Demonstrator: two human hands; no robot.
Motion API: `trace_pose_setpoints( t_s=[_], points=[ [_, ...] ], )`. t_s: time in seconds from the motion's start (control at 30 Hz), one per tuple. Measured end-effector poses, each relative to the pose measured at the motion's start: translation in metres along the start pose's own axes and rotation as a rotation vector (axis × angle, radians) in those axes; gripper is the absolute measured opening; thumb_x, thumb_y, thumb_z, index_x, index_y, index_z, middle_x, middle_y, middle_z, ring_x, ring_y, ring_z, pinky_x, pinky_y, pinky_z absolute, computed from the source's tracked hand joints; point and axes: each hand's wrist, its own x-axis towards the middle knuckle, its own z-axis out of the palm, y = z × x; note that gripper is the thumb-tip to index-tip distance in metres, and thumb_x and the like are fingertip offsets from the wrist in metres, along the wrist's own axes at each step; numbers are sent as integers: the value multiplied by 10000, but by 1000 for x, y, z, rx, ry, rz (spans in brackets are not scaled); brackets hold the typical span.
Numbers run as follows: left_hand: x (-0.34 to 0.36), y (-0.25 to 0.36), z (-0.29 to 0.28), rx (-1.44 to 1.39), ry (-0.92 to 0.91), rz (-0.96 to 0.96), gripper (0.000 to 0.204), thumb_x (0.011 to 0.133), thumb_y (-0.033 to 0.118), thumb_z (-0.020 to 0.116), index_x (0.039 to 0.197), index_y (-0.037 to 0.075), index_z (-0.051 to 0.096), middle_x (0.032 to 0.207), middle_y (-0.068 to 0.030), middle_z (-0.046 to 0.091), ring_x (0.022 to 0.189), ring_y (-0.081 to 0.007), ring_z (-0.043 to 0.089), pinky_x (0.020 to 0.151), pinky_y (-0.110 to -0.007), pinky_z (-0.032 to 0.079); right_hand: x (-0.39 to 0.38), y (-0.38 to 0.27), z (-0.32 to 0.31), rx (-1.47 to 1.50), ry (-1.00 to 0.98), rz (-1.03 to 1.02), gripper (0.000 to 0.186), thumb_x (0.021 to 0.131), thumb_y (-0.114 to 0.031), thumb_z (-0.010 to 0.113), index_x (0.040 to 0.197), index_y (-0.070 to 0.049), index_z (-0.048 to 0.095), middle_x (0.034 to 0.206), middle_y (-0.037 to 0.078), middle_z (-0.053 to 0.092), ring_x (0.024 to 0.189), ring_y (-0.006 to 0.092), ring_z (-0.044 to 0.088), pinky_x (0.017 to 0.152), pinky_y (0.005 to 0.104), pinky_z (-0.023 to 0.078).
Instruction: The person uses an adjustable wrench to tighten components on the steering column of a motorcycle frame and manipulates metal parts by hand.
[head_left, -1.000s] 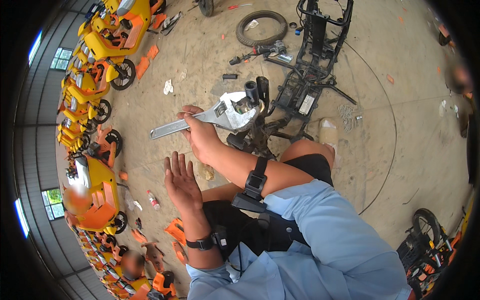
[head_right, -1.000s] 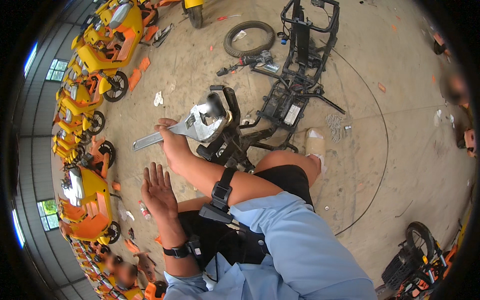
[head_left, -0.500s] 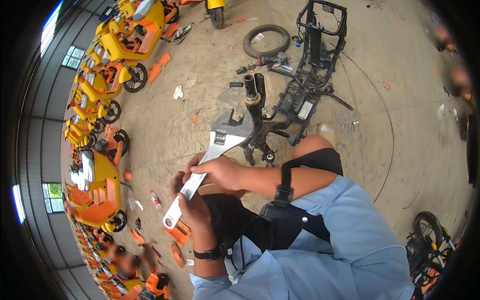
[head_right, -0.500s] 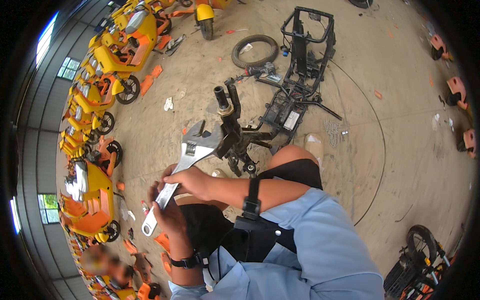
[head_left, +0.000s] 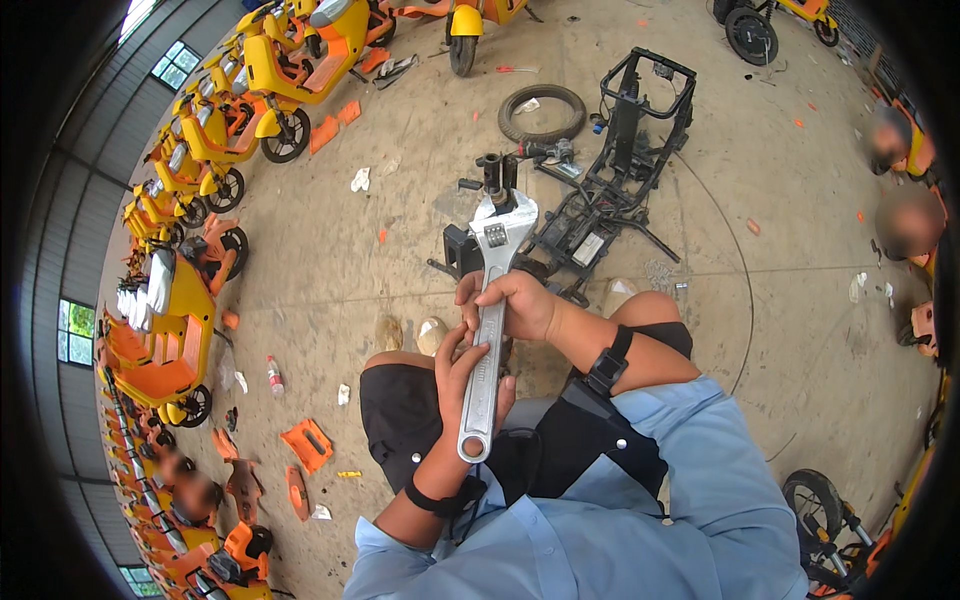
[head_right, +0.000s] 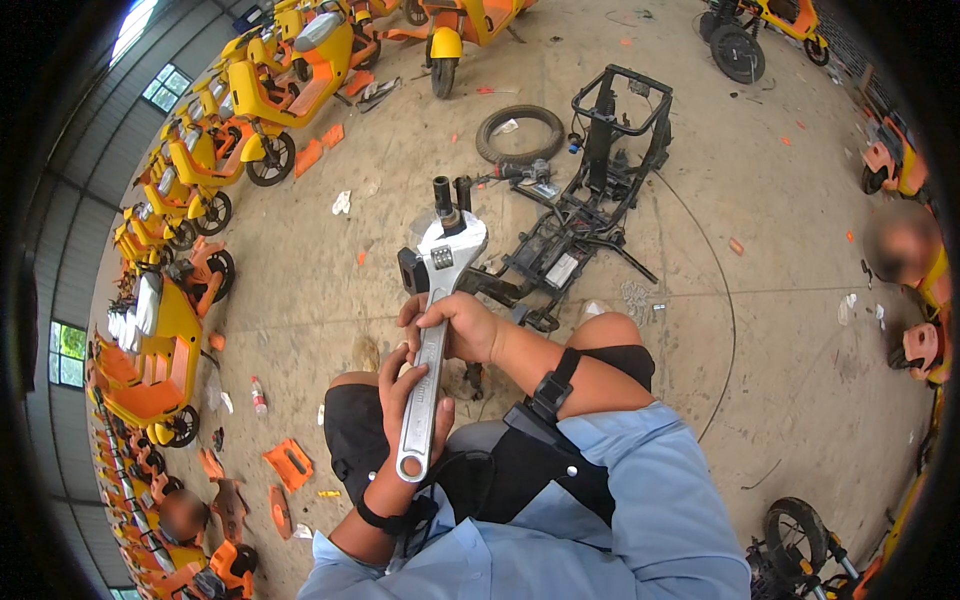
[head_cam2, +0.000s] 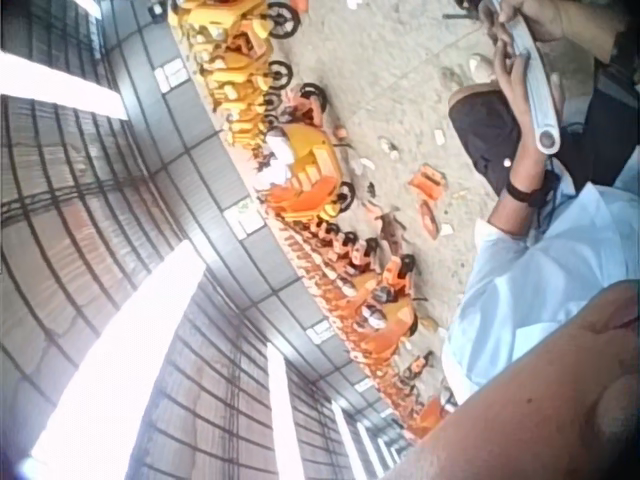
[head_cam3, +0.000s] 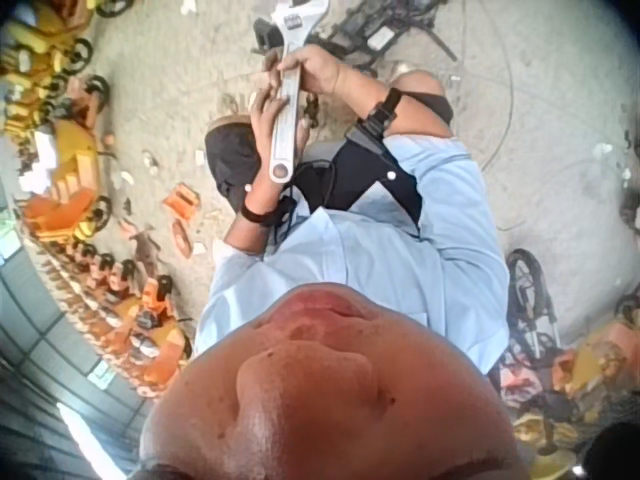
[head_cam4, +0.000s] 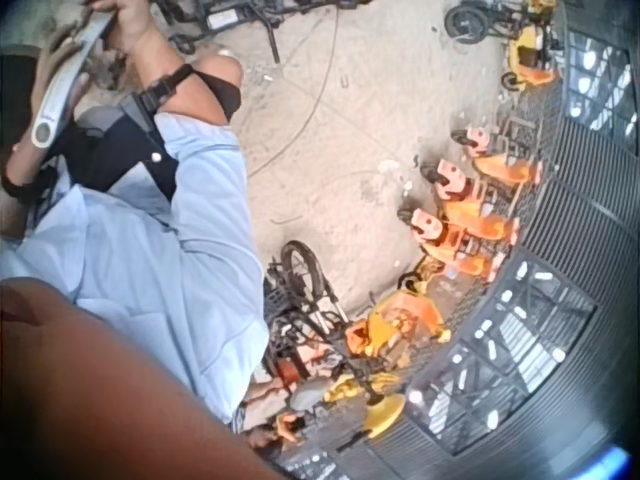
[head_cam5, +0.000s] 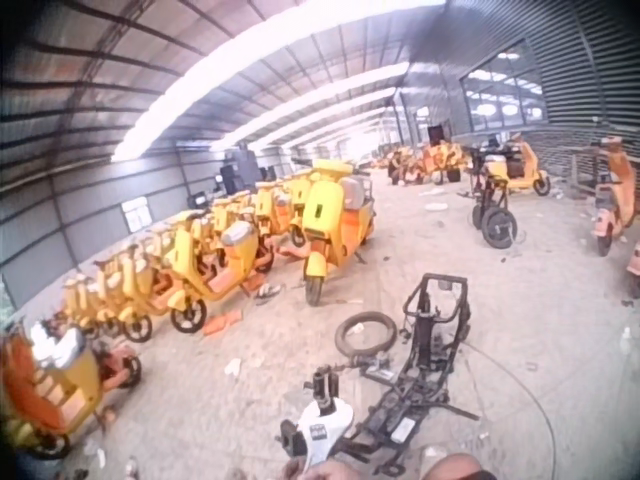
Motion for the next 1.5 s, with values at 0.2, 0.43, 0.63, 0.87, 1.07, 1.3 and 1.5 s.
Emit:
trace_pose_setpoints(
  t_s=[0.2, 0.43, 0.63, 0.87, 1.07, 1.3, 1.5],
  points=[
    [1, 7, 13, 68, 30, 45, 479, 835, 172, 700, 1252, 39, 505, 1359, -268, 409, 1251, -411, 461, 1037, -469, 387, -4, -10, 1, -12, -39, 17, 276, 793, -89, 499, 1027, 30, 585, 803, 181, 669, 788, 316, 652, 817, 426, 508],
    [3, 5, 15, 103, 50, 21, 461, 850, 199, 696, 1237, 33, 508, 1339, -267, 423, 1239, -412, 471, 1021, -468, 397, 2, -9, -4, -13, -17, 9, 275, 780, -91, 505, 1012, 29, 590, 792, 187, 667, 781, 315, 653, 831, 413, 502],
    [14, 3, 15, 82, 60, 33, 449, 852, 215, 694, 1217, 26, 513, 1329, -264, 429, 1210, -400, 485, 997, -456, 411, 7, -15, -2, -5, 32, 10, 287, 757, -107, 515, 997, 31, 588, 759, 172, 651, 739, 291, 641, 791, 410, 514],
    [22, -3, 17, 145, 73, 130, 462, 845, 268, 703, 1192, 22, 521, 1319, -263, 416, 1212, -398, 464, 1002, -475, 390, 11, -21, 9, 7, 166, 51, 285, 764, -141, 510, 969, 39, 592, 660, 156, 601, 636, 267, 606, 664, 410, 540],
    [36, -3, 18, 83, 83, 158, 460, 830, 274, 711, 1151, 0, 528, 1310, -251, 416, 1193, -384, 467, 994, -475, 385, 14, -22, 6, 82, 227, 45, 267, 803, -164, 505, 959, 33, 595, 646, 131, 606, 616, 240, 590, 646, 337, 503],
    [36, -43, -3, -263, 234, -102, 696, 913, 401, 587, 1379, -17, 282, 1347, -207, 392, 1284, -310, 408, 1085, -449, 314, 55, -8, 16, 146, 254, -9, 268, 848, -195, 510, 1010, 3, 590, 764, 152, 635, 723, 285, 609, 779, 408, 499],
    [67, -110, -42, -655, 580, -487, 854, 905, 595, 549, 1445, -3, 266, 1360, -199, 424, 1284, -312, 439, 1074, -454, 368, 119, 13, 2, 208, 219, -114, 196, 917, -143, 523, 1047, -9, 584, 965, 151, 638, 953, 281, 629, 902, 436, 480]
  ],
)
